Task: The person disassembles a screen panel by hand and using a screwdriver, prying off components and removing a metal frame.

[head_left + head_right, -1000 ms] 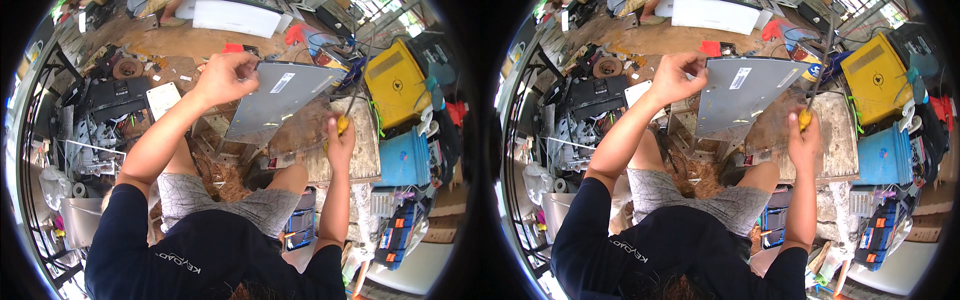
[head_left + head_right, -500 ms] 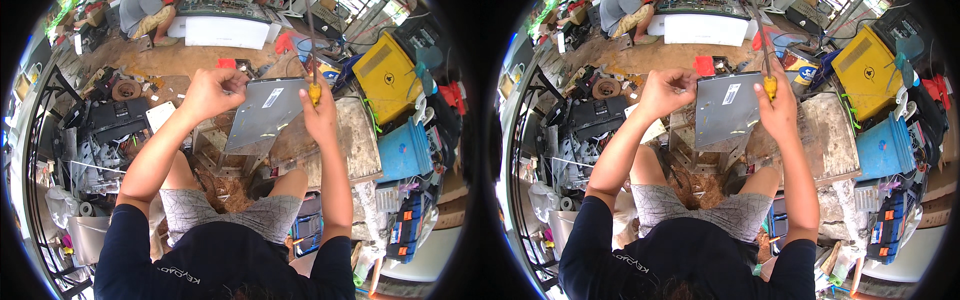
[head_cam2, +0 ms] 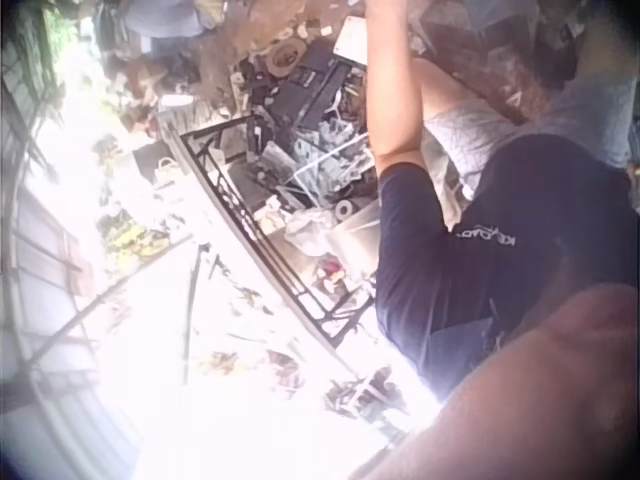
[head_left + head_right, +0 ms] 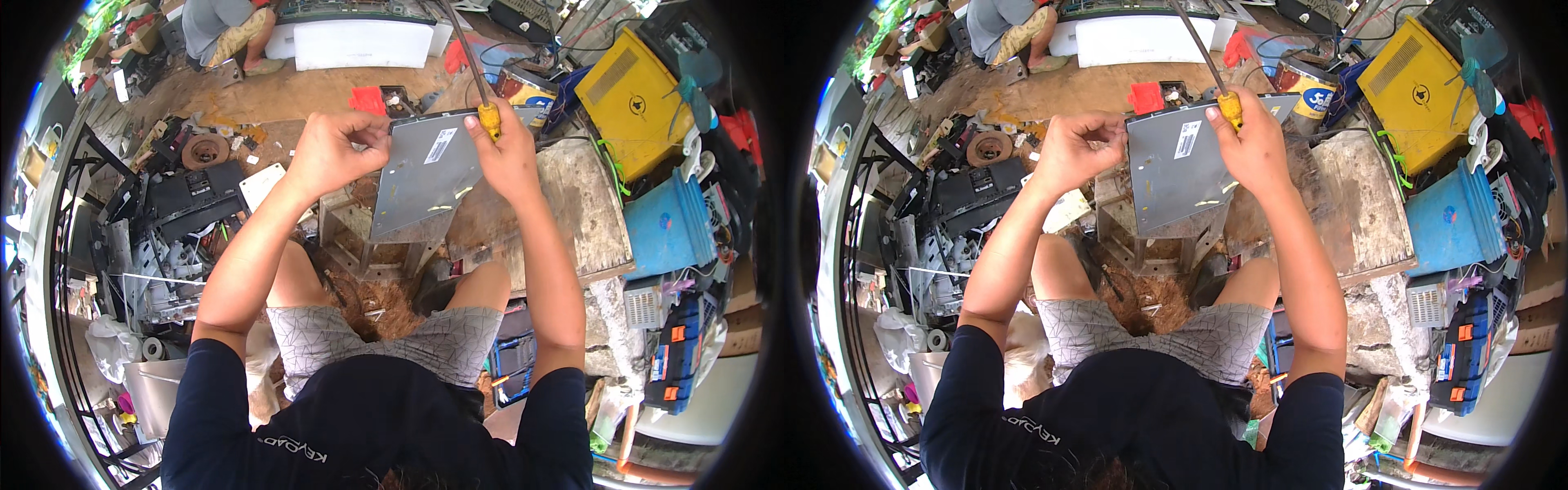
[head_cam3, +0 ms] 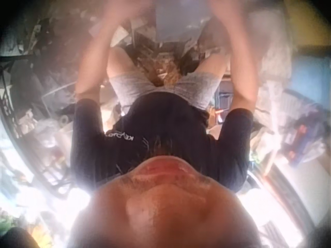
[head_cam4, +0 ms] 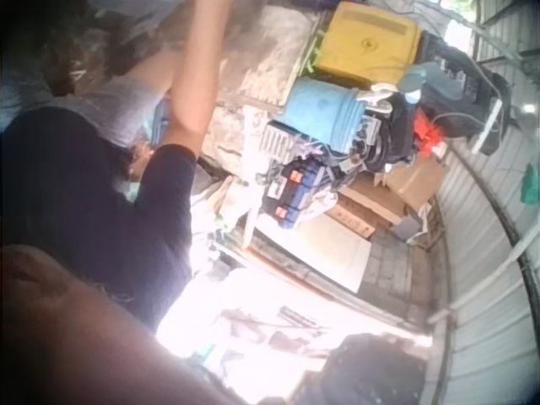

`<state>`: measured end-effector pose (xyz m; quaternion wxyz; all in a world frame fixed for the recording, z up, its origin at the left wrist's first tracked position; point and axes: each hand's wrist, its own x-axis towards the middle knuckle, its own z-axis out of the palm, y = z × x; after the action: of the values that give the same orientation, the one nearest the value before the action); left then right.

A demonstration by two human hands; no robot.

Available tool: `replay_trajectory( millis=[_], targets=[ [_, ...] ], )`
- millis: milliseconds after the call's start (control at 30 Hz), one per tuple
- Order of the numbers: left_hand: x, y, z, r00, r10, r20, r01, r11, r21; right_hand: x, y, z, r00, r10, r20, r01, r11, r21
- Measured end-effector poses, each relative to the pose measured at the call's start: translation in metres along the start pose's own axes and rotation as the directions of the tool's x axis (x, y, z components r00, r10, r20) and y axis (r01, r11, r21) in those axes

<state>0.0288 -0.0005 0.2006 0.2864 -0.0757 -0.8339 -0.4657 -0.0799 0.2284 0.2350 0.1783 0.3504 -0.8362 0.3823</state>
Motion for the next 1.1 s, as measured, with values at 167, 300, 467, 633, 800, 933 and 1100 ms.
replay_trajectory(
  millis=[167,300,467,633,800,933,1100],
  targets=[
    [0.004,0.004,-0.001,0.997,0.074,-0.004,-0.073,0.995,0.071,0.001,0.006,0.001,1.0,-0.015,-0.022,0.015,1.0,-0.021],
    [0.004,0.008,0.0,0.996,0.089,-0.031,-0.083,0.984,0.159,0.002,0.005,0.003,1.0,0.004,-0.007,-0.005,1.0,-0.03],
    [0.005,0.018,0.014,0.982,0.118,-0.144,-0.071,0.953,0.294,0.002,0.005,0.001,1.0,0.021,-0.005,-0.021,1.0,-0.018],
    [0.007,0.019,0.015,0.98,0.137,-0.144,-0.077,0.93,0.36,0.004,0.006,0.003,1.0,0.019,0.003,-0.019,1.0,-0.01],
    [0.012,0.017,0.01,0.984,0.17,-0.055,-0.138,0.919,0.37,0.007,0.013,0.006,0.999,-0.042,-0.027,0.042,0.999,0.002],
    [0.016,0.018,0.005,0.992,0.127,0.014,-0.125,0.947,0.295,0.011,0.029,0.009,0.977,-0.193,-0.086,0.192,0.981,-0.025],
    [0.019,0.015,0.005,0.993,0.112,0.025,-0.115,0.95,0.289,0.018,0.029,0.006,0.989,-0.144,-0.012,0.145,0.989,0.014]
  ],
)
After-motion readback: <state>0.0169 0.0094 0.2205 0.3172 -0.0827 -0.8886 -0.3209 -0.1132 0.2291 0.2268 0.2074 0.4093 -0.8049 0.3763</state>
